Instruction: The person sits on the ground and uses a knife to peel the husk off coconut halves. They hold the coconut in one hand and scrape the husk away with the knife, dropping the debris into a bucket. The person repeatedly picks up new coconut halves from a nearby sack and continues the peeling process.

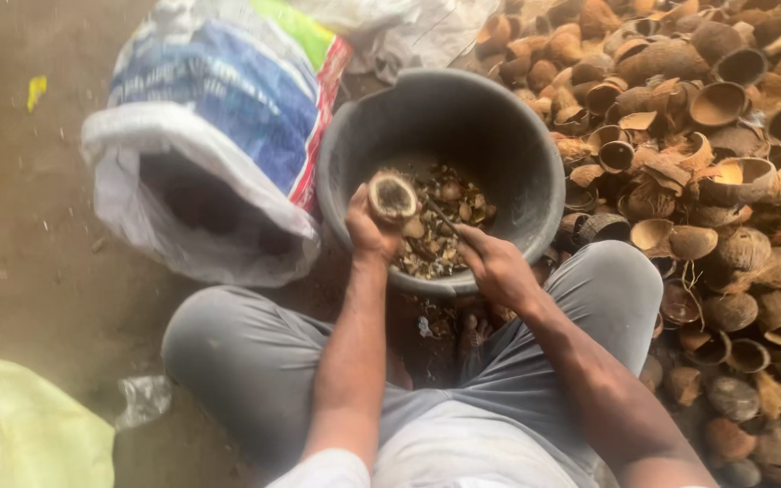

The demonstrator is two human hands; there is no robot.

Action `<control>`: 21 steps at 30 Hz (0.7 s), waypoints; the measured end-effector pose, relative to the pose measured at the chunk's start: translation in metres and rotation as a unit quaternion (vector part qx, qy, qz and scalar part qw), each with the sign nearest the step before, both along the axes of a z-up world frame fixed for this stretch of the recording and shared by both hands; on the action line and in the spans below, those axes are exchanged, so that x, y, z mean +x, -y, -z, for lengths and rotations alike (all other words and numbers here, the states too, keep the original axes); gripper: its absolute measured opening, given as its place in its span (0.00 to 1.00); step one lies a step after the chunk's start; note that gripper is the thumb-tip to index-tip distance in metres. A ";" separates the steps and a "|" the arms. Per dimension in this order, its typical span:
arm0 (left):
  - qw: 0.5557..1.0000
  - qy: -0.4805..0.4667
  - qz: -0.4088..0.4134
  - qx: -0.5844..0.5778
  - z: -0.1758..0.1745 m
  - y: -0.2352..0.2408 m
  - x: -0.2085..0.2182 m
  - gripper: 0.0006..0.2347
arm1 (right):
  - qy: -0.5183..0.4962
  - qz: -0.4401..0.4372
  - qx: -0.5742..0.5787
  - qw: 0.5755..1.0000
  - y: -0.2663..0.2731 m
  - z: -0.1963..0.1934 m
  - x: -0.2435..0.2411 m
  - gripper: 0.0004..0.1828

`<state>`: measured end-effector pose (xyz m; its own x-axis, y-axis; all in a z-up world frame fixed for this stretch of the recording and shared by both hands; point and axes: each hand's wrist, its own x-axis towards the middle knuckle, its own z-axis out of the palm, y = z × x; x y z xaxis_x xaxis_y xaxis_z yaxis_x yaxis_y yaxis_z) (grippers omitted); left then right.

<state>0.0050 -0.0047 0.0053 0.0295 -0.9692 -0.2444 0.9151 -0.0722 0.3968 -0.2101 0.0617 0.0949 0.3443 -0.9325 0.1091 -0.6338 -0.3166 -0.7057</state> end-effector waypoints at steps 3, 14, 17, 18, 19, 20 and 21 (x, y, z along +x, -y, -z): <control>0.994 0.021 0.004 -0.105 0.018 0.009 0.013 0.22 | -0.104 -0.059 -0.035 0.992 -0.014 0.010 -0.010 0.22; 0.994 0.025 0.048 -0.099 0.005 -0.003 0.017 0.22 | -0.180 -0.081 0.089 0.976 -0.022 0.020 0.013 0.22; 0.989 0.085 0.050 -0.106 0.000 -0.004 0.016 0.19 | -0.199 -0.081 0.108 0.971 -0.022 0.018 0.017 0.22; 0.989 0.097 0.050 -0.103 0.000 -0.004 0.013 0.19 | -0.205 -0.080 0.112 0.969 -0.022 0.018 0.018 0.22; 0.988 0.108 0.049 -0.100 0.001 -0.004 0.009 0.18 | -0.202 -0.069 0.134 0.968 -0.023 0.017 0.019 0.22; 0.987 0.120 0.050 -0.097 0.002 -0.005 0.006 0.18 | -0.198 -0.057 0.157 0.966 -0.025 0.018 0.022 0.23; 0.985 0.135 0.044 -0.092 0.003 -0.005 0.003 0.18 | -0.194 -0.045 0.179 0.963 -0.026 0.018 0.025 0.24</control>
<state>0.0084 0.0007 0.0022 -0.0177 -0.9981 -0.0583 0.7670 -0.0509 0.6396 -0.1855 0.0880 0.0765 0.3750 -0.8512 -0.3672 -0.8536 -0.1626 -0.4949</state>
